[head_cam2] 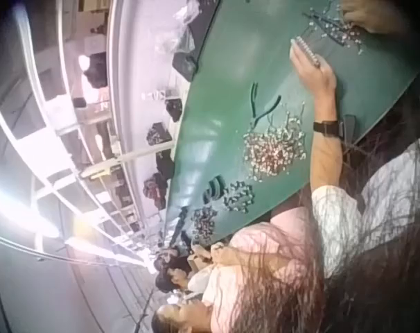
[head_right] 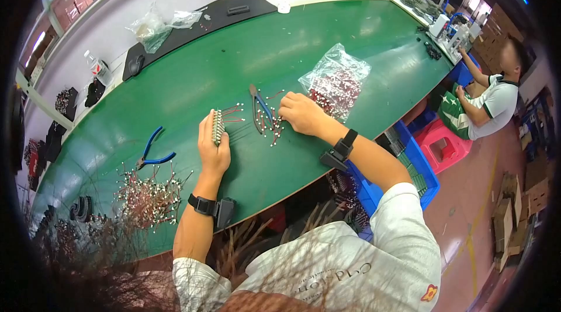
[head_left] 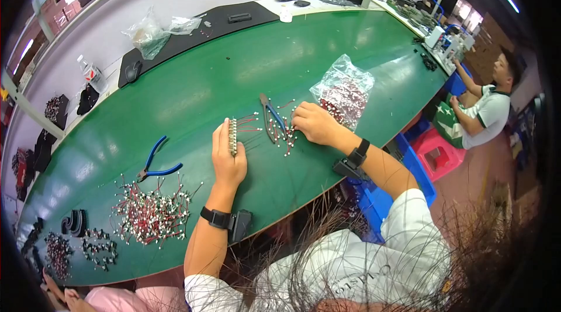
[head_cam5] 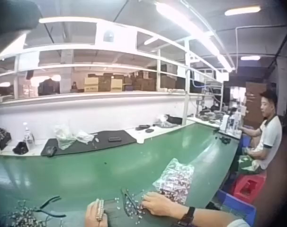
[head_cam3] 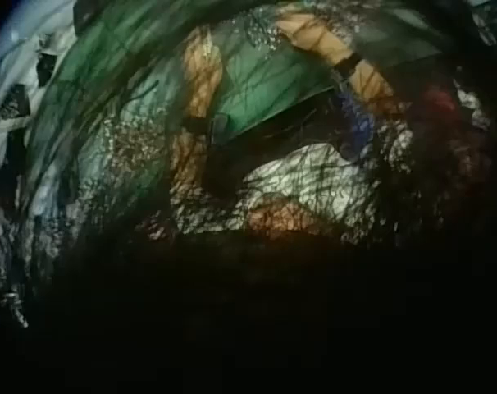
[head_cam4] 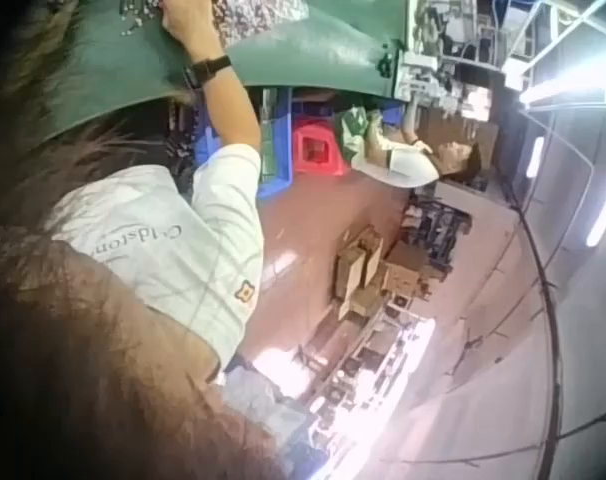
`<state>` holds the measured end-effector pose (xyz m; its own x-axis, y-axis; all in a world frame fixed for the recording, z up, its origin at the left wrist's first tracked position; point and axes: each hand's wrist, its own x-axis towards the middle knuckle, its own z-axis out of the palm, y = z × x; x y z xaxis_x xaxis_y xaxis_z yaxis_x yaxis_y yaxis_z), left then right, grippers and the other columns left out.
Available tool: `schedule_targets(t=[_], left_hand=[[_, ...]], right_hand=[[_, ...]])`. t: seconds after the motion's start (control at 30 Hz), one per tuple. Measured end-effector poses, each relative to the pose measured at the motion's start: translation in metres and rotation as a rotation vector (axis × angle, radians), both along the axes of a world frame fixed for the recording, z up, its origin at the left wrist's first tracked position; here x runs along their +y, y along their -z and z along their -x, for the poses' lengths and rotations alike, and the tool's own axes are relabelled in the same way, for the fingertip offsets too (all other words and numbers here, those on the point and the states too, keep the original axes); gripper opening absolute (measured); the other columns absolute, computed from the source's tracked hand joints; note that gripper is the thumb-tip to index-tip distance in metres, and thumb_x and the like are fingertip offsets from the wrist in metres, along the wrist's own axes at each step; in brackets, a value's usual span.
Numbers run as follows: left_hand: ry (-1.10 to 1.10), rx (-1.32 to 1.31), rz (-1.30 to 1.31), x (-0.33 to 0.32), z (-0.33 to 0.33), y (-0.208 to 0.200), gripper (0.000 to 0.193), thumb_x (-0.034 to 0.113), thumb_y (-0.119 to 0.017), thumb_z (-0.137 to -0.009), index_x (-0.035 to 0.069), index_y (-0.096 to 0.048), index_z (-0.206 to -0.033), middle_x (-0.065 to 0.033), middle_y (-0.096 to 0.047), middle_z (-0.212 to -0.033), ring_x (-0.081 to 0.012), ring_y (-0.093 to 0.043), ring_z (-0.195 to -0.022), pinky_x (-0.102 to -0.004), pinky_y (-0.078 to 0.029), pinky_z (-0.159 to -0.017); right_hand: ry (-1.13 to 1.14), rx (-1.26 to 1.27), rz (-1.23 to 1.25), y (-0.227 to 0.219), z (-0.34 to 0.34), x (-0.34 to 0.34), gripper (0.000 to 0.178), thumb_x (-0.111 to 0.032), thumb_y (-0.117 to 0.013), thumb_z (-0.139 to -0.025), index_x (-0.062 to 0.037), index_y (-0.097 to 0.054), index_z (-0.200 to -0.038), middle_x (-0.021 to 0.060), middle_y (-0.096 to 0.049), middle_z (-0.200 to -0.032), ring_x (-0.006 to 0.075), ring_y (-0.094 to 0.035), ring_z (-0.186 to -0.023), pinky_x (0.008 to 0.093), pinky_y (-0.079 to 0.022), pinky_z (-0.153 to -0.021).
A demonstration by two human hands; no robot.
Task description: The person picks up wires from the table and inserts them into a circuit board one by one, repeating this action until the board is filled.
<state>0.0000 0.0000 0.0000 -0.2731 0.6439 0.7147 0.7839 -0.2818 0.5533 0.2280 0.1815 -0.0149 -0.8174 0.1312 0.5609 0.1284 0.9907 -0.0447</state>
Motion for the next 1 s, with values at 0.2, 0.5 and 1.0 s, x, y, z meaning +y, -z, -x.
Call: schedule_targets(t=[0.2,0.5,1.0], left_hand=[[0.0,0.003,-0.005,-0.002,0.005,-0.003,0.058,-0.005,-0.055,-0.082,-0.003,-0.048,-0.139,-0.0209,-0.055,-0.129,-0.036,-0.056,-0.117,-0.0395,-0.043,-0.103],[-0.011,-0.049,-0.007,-0.001,0.002,-0.003,0.058,-0.004,-0.056,-0.082,-0.002,-0.048,-0.14,-0.0199,-0.054,-0.129,-0.0349,-0.056,-0.116,-0.0381,-0.043,-0.103],[-0.062,-0.105,0.017,-0.002,0.0,-0.015,0.057,-0.003,-0.055,-0.083,-0.004,-0.048,-0.14,-0.0173,-0.055,-0.127,-0.028,-0.058,-0.113,-0.0352,-0.046,-0.099]], right_hand=[[0.138,-0.063,-0.143,-0.005,0.009,-0.011,0.014,-0.007,-0.065,-0.08,-0.0037,-0.056,-0.09,0.0108,-0.055,-0.092,0.0296,-0.055,-0.092,0.0393,-0.046,-0.08],[0.079,0.265,0.495,-0.021,-0.005,0.003,0.008,-0.005,-0.059,-0.092,-0.0011,-0.057,-0.098,0.0151,-0.06,-0.092,0.033,-0.058,-0.091,0.0406,-0.047,-0.082],[-0.599,0.453,1.953,-0.063,0.058,0.012,0.01,-0.017,-0.051,-0.101,-0.0075,-0.054,-0.098,0.0029,-0.057,-0.082,0.0098,-0.051,-0.064,0.0286,-0.049,-0.063]])
